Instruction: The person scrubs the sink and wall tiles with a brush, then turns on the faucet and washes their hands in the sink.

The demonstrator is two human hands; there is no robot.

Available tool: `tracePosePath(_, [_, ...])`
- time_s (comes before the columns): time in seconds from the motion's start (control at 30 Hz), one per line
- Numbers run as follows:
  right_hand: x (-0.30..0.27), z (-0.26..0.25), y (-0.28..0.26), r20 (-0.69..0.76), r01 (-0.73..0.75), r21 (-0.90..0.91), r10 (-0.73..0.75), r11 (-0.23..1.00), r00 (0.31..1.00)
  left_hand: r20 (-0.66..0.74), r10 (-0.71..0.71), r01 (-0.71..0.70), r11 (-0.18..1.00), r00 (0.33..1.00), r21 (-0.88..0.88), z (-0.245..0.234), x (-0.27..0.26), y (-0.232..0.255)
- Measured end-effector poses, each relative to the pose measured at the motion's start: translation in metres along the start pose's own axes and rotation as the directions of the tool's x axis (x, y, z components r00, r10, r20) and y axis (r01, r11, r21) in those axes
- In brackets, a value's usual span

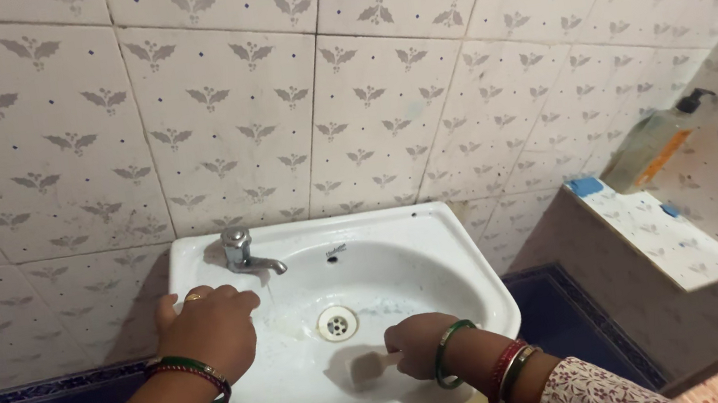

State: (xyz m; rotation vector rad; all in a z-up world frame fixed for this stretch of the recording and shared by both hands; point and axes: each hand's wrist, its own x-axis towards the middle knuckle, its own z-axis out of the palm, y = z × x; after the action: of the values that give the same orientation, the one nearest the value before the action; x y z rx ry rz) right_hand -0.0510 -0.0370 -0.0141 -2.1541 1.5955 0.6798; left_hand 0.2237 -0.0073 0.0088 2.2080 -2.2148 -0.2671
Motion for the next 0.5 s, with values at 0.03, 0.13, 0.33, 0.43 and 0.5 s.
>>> tracePosePath(0.03, [0.004,-0.001,0.005,-0.027,0.013,0.004,-0.013,1.000,1.000,-0.040,-0.007,0.006,1.000,0.999,-0.012,-0.001,0.005,0.002])
tracePosePath(0.13, [0.019,-0.005,0.012,-0.186,0.080,0.071,-0.065,0.994,0.980,-0.144,-0.032,0.027,0.999,0.989,-0.037,-0.007,0.023,0.007])
tracePosePath(0.33, [0.053,-0.019,0.030,-0.273,0.266,0.075,-0.237,0.961,0.932,-0.109,-0.087,0.095,0.992,0.990,0.077,-0.016,0.078,0.014])
tracePosePath(0.43, [0.072,-0.021,0.043,-0.356,0.383,0.142,-0.314,0.913,0.880,-0.048,-0.075,0.081,0.986,0.996,0.146,-0.012,0.101,0.014])
tracePosePath(0.5, [0.084,-0.021,0.053,-0.415,0.438,0.192,-0.332,0.878,0.847,0.003,-0.089,0.087,0.979,0.996,0.186,-0.014,0.105,0.014])
